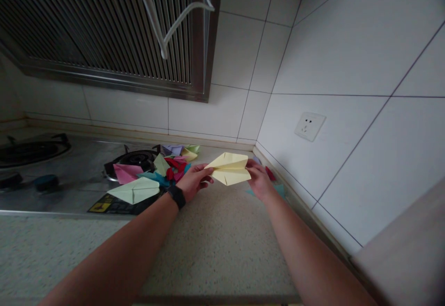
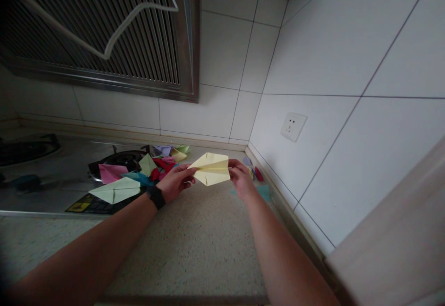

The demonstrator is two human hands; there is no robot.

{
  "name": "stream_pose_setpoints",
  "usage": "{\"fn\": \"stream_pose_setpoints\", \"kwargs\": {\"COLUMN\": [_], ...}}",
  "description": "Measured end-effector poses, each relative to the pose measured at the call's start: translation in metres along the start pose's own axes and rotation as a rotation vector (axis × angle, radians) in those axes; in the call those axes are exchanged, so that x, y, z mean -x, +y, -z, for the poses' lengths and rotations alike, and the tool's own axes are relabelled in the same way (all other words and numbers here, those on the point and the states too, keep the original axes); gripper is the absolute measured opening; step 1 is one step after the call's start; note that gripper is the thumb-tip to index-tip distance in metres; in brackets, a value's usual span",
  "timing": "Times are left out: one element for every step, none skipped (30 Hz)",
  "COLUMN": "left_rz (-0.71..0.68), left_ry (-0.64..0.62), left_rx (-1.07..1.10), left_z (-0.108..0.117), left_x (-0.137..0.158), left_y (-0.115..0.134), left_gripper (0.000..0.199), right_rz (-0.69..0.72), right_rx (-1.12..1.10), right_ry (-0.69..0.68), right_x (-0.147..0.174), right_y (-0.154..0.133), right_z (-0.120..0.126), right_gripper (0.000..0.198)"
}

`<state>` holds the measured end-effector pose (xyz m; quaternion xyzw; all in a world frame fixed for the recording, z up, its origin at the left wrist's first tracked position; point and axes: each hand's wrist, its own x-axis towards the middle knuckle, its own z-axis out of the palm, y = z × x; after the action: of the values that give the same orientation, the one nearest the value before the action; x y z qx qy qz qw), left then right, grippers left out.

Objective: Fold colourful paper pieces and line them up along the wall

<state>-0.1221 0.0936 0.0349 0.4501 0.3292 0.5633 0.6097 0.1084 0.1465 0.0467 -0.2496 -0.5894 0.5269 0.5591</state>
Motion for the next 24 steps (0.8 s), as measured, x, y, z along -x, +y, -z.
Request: {"fn": "stream_pose_setpoints", "kwargs": {"left_rz": [-0.005,-0.010,-0.014,-0.018,-0.020,-0.020,-0.020,-0.021,-0.022,-0.024,-0.027,-0.033,-0.039,-0.045,-0.050,-0.054,-0.056,-0.058,-0.060,-0.064,-0.067,-0.069,-0.071,-0.071], "left_ry": [0.004,0.007,0.011,0.018,0.027,0.036,0.043,0.049,0.053,0.055,0.057,0.063,0.073,0.085,0.098,0.113,0.125,0.134,0.140,0.143,0.144,0.145,0.145,0.146], "left_rx": [-0.001,0.000,0.003,0.010,0.016,0.021,0.023,0.023,0.021,0.019,0.017,0.019,0.024,0.031,0.036,0.041,0.044,0.045,0.044,0.043,0.043,0.042,0.041,0.038], "left_z": [0.000,0.001,0.001,0.001,0.002,0.002,0.002,0.002,0.003,0.003,0.004,0.004,0.005,0.005,0.005,0.006,0.006,0.006,0.006,0.007,0.007,0.008,0.008,0.009], "left_x": [0.000,-0.001,-0.001,-0.001,-0.002,-0.002,-0.003,-0.004,-0.005,-0.005,-0.006,-0.007,-0.007,-0.008,-0.008,-0.008,-0.009,-0.009,-0.009,-0.009,-0.009,-0.010,-0.010,-0.010], "left_y": [0.000,0.000,0.000,0.000,-0.001,-0.001,-0.001,-0.002,-0.002,-0.003,-0.004,-0.004,-0.004,-0.004,-0.004,-0.004,-0.004,-0.004,-0.003,-0.003,-0.003,-0.003,-0.004,-0.004], "left_gripper": [0.029,0.030,0.030,0.030,0.030,0.031,0.031,0.031,0.031,0.031,0.031,0.031,0.031,0.030,0.030,0.030,0.030,0.030,0.031,0.031,0.031,0.031,0.032,0.032], "right_rz": [0.007,0.016,0.025,0.034,0.041,0.046,0.052,0.057,0.062,0.066,0.069,0.073,0.079,0.090,0.109,0.134,0.161,0.184,0.201,0.211,0.213,0.216,0.220,0.230], "right_rx": [-0.004,-0.003,0.005,0.019,0.042,0.069,0.099,0.129,0.157,0.178,0.194,0.209,0.225,0.243,0.264,0.290,0.323,0.363,0.408,0.455,0.500,0.539,0.572,0.600], "right_ry": [0.017,0.030,0.044,0.062,0.080,0.098,0.115,0.123,0.122,0.111,0.095,0.076,0.054,0.032,0.014,0.000,-0.011,-0.021,-0.030,-0.042,-0.057,-0.070,-0.082,-0.089], "right_x": [-0.001,-0.001,-0.002,-0.002,-0.002,-0.002,-0.002,-0.001,-0.001,-0.001,-0.001,-0.001,-0.001,-0.001,-0.001,-0.001,-0.001,-0.001,-0.001,0.000,0.000,0.001,0.002,0.003], "right_y": [0.001,0.001,0.002,0.002,0.002,0.001,0.001,0.000,-0.001,-0.001,-0.001,-0.001,-0.001,0.000,0.000,0.001,0.002,0.003,0.004,0.005,0.006,0.006,0.006,0.006], "right_z": [0.001,0.002,0.003,0.003,0.003,0.003,0.002,0.002,0.001,0.000,-0.001,-0.002,-0.002,-0.002,-0.003,-0.002,-0.002,-0.002,-0.002,-0.001,-0.001,-0.001,-0.001,-0.002], "right_gripper": [0.016,0.016,0.016,0.015,0.014,0.013,0.013,0.014,0.015,0.016,0.016,0.016,0.016,0.015,0.015,0.016,0.017,0.020,0.023,0.026,0.030,0.035,0.039,0.041]}}
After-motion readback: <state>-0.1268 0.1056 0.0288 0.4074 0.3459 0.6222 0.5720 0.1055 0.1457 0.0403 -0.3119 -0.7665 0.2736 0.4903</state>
